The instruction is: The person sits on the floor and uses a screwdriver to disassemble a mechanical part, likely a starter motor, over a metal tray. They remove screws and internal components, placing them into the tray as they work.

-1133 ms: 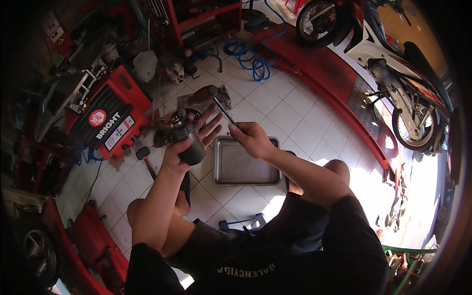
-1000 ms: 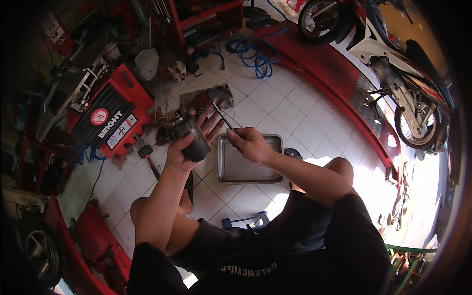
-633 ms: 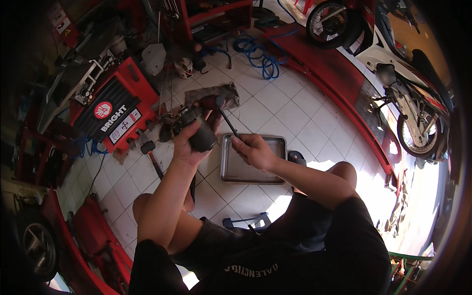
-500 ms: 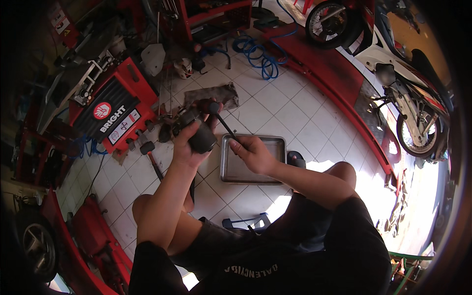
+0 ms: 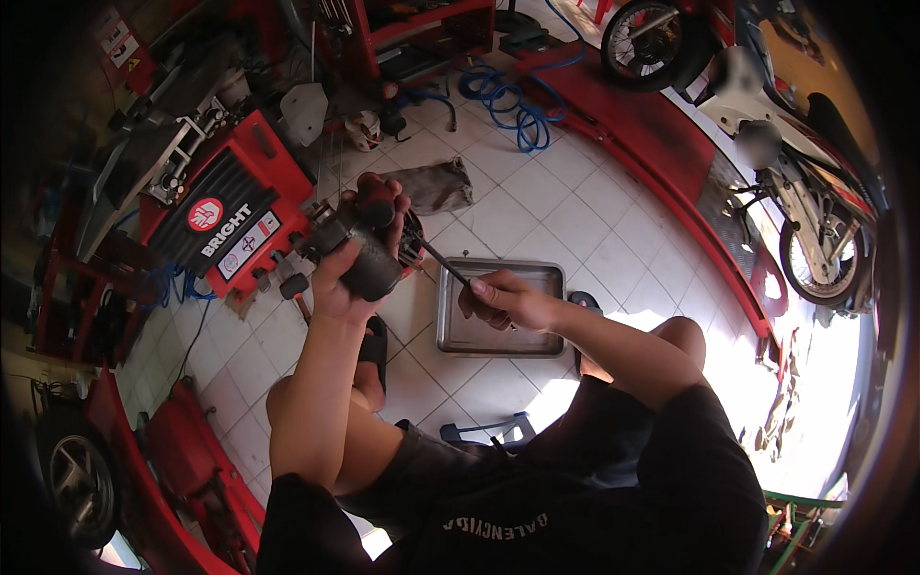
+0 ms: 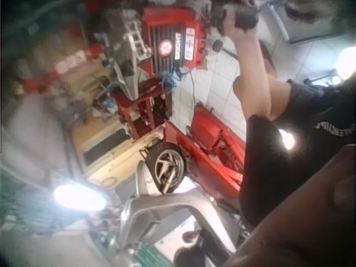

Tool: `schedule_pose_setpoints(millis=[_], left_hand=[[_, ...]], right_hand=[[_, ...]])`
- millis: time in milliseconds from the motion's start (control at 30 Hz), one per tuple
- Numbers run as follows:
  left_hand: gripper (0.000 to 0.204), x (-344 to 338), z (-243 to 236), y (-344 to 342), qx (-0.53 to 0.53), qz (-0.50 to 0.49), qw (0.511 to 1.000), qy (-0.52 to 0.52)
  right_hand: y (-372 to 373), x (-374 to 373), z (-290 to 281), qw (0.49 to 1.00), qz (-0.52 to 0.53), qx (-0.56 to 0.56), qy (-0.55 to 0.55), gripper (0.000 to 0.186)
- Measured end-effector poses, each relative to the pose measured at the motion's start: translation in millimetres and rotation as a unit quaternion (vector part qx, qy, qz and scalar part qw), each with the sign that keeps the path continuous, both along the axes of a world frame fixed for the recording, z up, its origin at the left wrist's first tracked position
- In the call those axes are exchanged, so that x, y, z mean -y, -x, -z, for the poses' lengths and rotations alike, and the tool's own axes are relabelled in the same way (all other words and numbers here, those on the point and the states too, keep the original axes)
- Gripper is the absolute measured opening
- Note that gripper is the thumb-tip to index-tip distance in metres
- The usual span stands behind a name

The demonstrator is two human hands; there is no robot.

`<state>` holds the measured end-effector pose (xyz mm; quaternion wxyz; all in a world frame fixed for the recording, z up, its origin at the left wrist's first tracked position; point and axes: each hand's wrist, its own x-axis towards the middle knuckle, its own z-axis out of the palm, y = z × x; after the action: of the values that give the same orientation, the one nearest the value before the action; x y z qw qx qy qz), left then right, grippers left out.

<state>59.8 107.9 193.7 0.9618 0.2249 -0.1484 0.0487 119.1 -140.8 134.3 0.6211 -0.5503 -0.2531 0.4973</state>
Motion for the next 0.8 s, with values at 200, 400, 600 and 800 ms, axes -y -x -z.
schedule_pose_setpoints(millis=[200,400,600,800], left_hand=[[0.052,-2,26,-4,-0.193,-0.069,0.975,-0.089],[0.051,16,52,0,-0.298,-0.088,0.94,-0.138],[0.057,52,56,12,-0.257,-0.053,0.921,-0.289],[0.059,67,64,14,-0.233,-0.06,0.9,-0.363]], right_hand=[[-21,13,-35,0.981,0.193,-0.002,-0.013,0.047],[-35,30,-56,0.957,0.271,0.086,0.066,0.038],[-8,17,-26,0.963,0.246,0.015,0.11,0.044],[2,15,-26,0.961,0.243,-0.097,0.089,0.046]])
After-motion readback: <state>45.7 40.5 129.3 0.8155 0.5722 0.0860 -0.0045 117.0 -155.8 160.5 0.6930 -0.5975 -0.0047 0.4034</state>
